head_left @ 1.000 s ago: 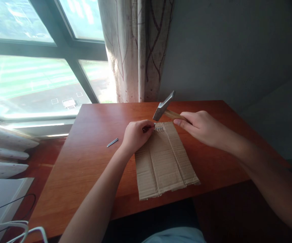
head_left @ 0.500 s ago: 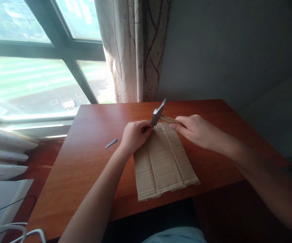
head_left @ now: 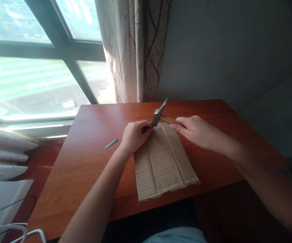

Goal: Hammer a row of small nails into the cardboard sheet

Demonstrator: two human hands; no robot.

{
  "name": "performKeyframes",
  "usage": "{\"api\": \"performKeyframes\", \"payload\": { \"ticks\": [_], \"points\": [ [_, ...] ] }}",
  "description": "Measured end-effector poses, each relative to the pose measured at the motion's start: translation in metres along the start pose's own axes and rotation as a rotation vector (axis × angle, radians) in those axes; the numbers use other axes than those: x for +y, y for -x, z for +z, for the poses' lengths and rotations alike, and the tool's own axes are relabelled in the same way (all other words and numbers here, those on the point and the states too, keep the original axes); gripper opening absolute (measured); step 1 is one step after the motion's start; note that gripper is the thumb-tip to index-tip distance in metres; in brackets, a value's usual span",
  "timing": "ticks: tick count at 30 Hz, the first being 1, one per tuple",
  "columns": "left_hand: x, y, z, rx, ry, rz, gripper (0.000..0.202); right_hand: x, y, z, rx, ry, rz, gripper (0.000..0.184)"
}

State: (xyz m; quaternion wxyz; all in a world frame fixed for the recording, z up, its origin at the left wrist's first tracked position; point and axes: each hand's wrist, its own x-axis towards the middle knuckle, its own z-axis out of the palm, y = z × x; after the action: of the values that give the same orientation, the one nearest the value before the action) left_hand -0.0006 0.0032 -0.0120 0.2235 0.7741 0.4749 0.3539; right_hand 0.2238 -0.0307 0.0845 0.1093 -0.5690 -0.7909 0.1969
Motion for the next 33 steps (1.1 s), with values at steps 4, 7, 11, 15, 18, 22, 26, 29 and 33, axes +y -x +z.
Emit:
{"api": "performKeyframes", "payload": {
  "ticks": [4, 7, 11, 15, 18, 22, 26, 29, 33],
  "points": [
    [0.003, 0.000, -0.003, -0.001, 0.059, 0.003, 0.011, -0.002, 0.001, -0.003, 0.020, 0.000, 0.001, 0.046],
    [0.007, 0.000, -0.009, 0.067, 0.137, 0.026, 0.009, -0.001, 0.001, -0.005, 0.045, 0.009, 0.005, 0.045],
    [0.005, -0.001, -0.016, 0.123, 0.070, 0.064, 0.016, 0.000, 0.001, -0.007, 0.053, 0.021, 0.006, 0.044],
    [-0.001, 0.000, -0.016, -0.010, -0.078, 0.083, 0.027, -0.001, 0.002, -0.007, 0.055, 0.024, 0.014, 0.046],
    [-0.003, 0.001, -0.014, -0.117, -0.140, 0.023, 0.029, -0.001, 0.002, -0.008, 0.057, 0.018, 0.009, 0.045],
    [0.000, 0.002, -0.014, -0.176, -0.127, -0.061, 0.030, -0.002, 0.003, -0.009, 0.075, 0.011, 0.007, 0.045],
    [0.003, 0.001, -0.016, -0.183, -0.113, -0.102, 0.030, -0.001, 0.000, -0.003, 0.051, 0.017, 0.007, 0.044],
    [0.003, 0.001, -0.016, -0.193, -0.107, -0.109, 0.030, 0.000, -0.002, 0.003, -0.021, 0.035, 0.019, 0.044],
    [0.001, 0.001, -0.016, -0.196, -0.101, -0.119, 0.030, 0.000, -0.001, 0.006, -0.003, 0.035, 0.019, 0.046]
  ]
}}
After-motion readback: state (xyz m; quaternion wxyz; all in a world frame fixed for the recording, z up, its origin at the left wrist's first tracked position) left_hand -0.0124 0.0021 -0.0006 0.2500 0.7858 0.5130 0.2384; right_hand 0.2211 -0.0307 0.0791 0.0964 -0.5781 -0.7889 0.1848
